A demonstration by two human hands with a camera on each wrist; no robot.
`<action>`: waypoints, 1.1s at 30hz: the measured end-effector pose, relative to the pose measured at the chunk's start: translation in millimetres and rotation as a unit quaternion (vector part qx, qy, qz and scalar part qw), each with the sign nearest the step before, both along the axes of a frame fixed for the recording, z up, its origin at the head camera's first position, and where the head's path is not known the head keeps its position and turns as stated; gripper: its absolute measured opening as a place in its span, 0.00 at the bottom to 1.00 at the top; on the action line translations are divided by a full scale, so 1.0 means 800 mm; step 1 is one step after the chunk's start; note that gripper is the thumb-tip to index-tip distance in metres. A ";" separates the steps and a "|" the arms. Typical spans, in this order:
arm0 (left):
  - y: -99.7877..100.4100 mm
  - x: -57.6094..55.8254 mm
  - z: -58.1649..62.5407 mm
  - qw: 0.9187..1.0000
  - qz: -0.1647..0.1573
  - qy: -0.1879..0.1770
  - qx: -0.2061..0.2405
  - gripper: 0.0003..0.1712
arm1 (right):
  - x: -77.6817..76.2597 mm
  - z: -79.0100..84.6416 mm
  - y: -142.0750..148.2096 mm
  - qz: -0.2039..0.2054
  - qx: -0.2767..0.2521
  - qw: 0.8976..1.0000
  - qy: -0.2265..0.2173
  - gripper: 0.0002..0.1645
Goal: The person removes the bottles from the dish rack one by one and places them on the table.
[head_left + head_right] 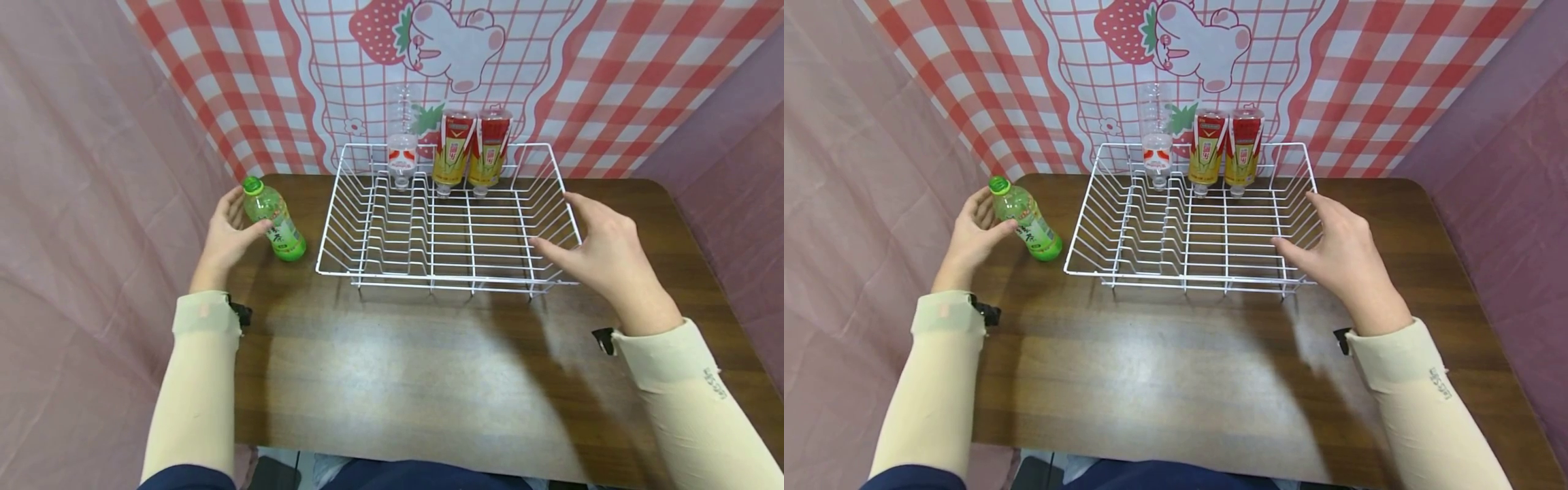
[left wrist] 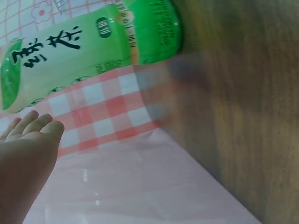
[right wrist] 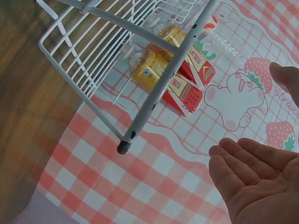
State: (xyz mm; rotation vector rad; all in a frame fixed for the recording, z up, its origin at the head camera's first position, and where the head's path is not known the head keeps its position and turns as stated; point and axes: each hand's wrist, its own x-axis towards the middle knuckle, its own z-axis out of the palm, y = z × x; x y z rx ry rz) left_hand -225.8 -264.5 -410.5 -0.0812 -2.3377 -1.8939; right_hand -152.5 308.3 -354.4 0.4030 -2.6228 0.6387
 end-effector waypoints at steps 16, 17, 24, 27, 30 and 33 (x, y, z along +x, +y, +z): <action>0.002 0.008 0.024 0.997 -0.026 0.048 0.051 0.60 | -0.002 -0.005 0.004 -0.005 0.003 1.000 -0.001 0.48; 0.003 0.008 0.025 0.997 -0.026 0.050 0.054 0.60 | -0.002 -0.005 0.004 -0.006 0.004 1.000 -0.002 0.48; 0.008 0.014 0.037 0.997 -0.023 0.060 0.053 0.58 | 0.000 -0.005 0.004 -0.010 0.003 1.000 -0.014 0.49; 0.010 0.017 0.042 0.997 -0.021 0.064 0.043 0.56 | 0.000 -0.006 0.005 -0.012 0.001 1.000 -0.017 0.49; 0.011 0.019 0.046 0.997 -0.022 0.068 0.038 0.56 | -0.001 -0.007 0.006 -0.015 0.000 1.000 -0.020 0.50; 0.012 0.020 0.049 0.996 -0.025 0.071 0.037 0.56 | -0.001 -0.008 0.006 -0.016 -0.003 1.000 -0.021 0.49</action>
